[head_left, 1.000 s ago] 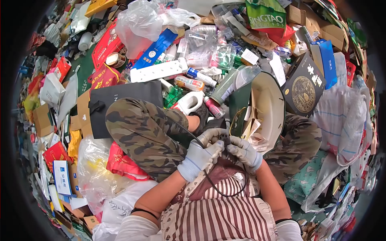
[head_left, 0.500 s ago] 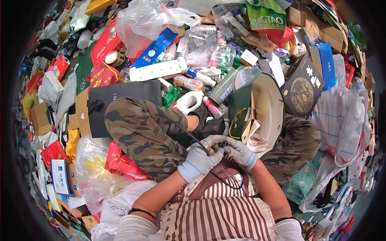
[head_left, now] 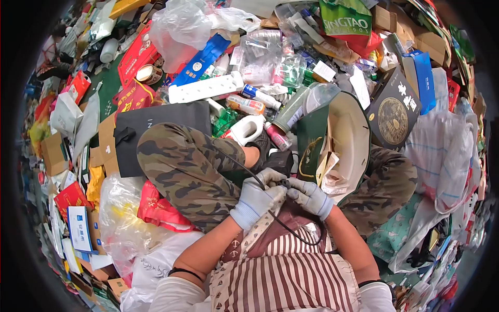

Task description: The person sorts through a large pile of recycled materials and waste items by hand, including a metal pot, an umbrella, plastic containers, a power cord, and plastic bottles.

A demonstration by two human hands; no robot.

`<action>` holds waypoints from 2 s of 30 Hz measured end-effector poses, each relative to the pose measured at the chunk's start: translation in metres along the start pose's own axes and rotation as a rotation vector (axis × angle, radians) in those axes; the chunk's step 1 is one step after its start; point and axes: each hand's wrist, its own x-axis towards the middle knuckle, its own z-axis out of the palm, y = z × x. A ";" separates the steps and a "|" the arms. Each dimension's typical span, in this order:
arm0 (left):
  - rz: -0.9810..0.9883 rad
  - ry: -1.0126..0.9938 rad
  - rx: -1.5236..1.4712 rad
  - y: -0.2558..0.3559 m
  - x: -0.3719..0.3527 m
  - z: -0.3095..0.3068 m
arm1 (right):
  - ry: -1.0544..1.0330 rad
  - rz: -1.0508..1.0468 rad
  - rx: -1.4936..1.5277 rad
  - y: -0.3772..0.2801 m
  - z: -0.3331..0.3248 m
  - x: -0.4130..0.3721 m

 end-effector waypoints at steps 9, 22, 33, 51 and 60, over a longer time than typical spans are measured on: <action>-0.298 -0.119 -0.313 -0.002 0.017 -0.023 | -0.065 0.094 0.239 -0.005 0.000 -0.001; -0.234 -0.174 -0.390 -0.010 0.018 -0.026 | 0.057 0.112 0.080 -0.023 -0.002 0.000; -0.199 -0.194 -0.462 -0.012 0.017 -0.027 | 0.343 -0.253 -0.541 -0.023 0.002 0.003; -0.189 -0.217 -0.524 -0.018 0.017 -0.027 | 0.531 -0.359 -0.856 -0.037 -0.001 -0.002; -0.156 -0.204 -0.413 -0.020 0.019 -0.010 | 0.385 0.100 0.484 -0.030 0.004 0.007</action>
